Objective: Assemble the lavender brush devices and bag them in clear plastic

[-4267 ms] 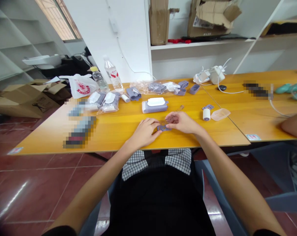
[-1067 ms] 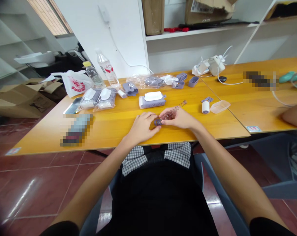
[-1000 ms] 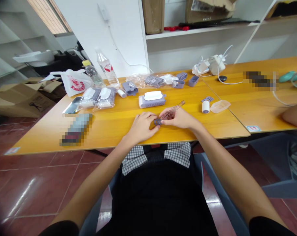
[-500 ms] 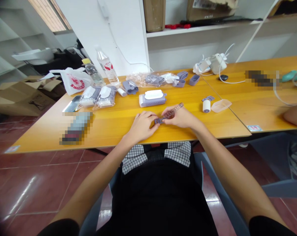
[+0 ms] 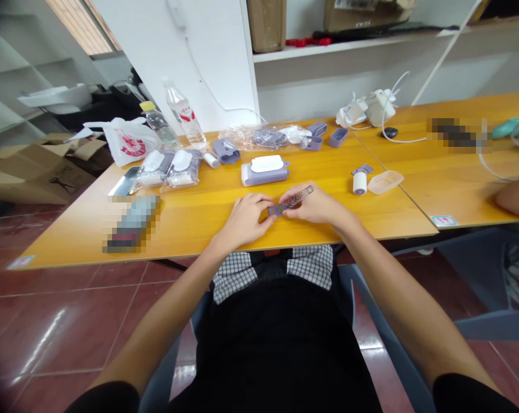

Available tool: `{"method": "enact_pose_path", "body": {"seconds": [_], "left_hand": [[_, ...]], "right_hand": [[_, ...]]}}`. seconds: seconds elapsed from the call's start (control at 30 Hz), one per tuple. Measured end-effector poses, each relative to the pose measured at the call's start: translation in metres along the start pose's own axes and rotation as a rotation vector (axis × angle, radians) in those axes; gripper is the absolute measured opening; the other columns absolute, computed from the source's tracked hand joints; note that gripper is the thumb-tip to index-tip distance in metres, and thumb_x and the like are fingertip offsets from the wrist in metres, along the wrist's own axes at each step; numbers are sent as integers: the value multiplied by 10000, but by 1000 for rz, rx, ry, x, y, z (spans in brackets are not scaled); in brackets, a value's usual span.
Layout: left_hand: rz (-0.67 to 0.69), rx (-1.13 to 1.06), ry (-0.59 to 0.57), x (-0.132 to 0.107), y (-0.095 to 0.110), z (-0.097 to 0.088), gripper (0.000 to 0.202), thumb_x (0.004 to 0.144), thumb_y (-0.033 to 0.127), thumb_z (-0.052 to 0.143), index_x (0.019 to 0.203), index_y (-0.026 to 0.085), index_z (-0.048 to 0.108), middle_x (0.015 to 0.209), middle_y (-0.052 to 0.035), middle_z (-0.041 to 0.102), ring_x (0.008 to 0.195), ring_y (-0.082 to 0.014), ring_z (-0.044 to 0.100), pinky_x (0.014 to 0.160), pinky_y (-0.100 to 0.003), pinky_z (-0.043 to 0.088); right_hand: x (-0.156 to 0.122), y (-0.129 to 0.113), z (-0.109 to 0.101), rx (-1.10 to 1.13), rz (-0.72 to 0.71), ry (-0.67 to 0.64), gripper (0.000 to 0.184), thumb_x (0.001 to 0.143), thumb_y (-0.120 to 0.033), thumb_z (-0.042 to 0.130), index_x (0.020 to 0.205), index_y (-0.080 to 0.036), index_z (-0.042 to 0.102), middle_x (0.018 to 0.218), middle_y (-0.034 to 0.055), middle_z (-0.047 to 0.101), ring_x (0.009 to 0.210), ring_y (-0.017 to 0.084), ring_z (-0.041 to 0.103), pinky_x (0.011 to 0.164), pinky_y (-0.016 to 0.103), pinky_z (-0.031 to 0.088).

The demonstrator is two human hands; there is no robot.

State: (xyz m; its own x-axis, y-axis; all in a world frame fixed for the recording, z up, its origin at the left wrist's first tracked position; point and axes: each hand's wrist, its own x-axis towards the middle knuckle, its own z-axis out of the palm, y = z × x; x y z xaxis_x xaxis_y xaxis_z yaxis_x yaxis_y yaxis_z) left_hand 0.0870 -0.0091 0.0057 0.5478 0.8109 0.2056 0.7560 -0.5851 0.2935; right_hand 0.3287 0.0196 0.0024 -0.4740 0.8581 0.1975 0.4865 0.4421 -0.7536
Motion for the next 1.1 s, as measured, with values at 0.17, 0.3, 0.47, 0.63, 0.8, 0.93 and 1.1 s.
{"method": "enact_pose_path", "body": {"seconds": [0.17, 0.3, 0.47, 0.63, 0.8, 0.93, 1.1], "left_hand": [[3, 0, -3, 0, 0, 0, 275, 1049, 362, 632, 1257, 234, 759, 1376, -78, 726, 1291, -323, 624, 1084, -514, 474], [1, 5, -8, 0, 0, 0, 277, 1049, 363, 630, 1259, 238, 759, 1377, -82, 722, 1296, -330, 618, 1087, -520, 475], [9, 12, -17, 0, 0, -1, 289, 1050, 364, 631, 1271, 226, 757, 1378, -89, 720, 1295, -334, 616, 1083, -524, 481], [14, 13, -19, 0, 1, -3, 295, 1058, 373, 621, 1279, 230, 754, 1383, -89, 716, 1301, -332, 615, 1086, -527, 481], [13, 19, -22, 0, 1, -2, 289, 1057, 366, 616, 1271, 229, 754, 1381, -91, 714, 1299, -337, 610, 1089, -533, 478], [13, 23, -21, 0, 1, -2, 279, 1058, 367, 622, 1262, 229, 752, 1377, -88, 716, 1296, -342, 610, 1085, -534, 478], [13, 18, -28, -1, 2, -3, 276, 1062, 365, 623, 1264, 228, 751, 1383, -89, 712, 1306, -340, 608, 1091, -529, 476]], "right_hand": [[-1, -8, -1, -82, -99, -22, 184, 830, -320, 806, 1006, -316, 858, 996, 25, 827, 858, 245, 739, 888, 424, 589], [-1, -9, -1, -73, -140, -62, 183, 838, -326, 792, 1009, -331, 857, 1026, 17, 828, 905, 256, 748, 926, 435, 588], [-1, -7, 0, -68, -136, -73, 212, 848, -331, 793, 1047, -352, 862, 1058, 18, 830, 942, 271, 756, 941, 446, 576], [0, -8, -3, -131, -140, -66, 228, 853, -302, 781, 1064, -348, 857, 1071, 14, 836, 953, 270, 756, 977, 454, 557], [2, -8, -3, -171, -154, -67, 238, 840, -297, 782, 1059, -353, 856, 1036, 8, 835, 955, 267, 751, 988, 450, 550], [2, -7, -2, -164, -148, -61, 251, 855, -303, 773, 1087, -362, 849, 1044, 4, 831, 963, 266, 743, 1010, 459, 545], [-1, -6, -2, -154, -132, -65, 240, 883, -306, 769, 1109, -352, 837, 1080, 16, 821, 977, 274, 737, 1019, 473, 539]]}}
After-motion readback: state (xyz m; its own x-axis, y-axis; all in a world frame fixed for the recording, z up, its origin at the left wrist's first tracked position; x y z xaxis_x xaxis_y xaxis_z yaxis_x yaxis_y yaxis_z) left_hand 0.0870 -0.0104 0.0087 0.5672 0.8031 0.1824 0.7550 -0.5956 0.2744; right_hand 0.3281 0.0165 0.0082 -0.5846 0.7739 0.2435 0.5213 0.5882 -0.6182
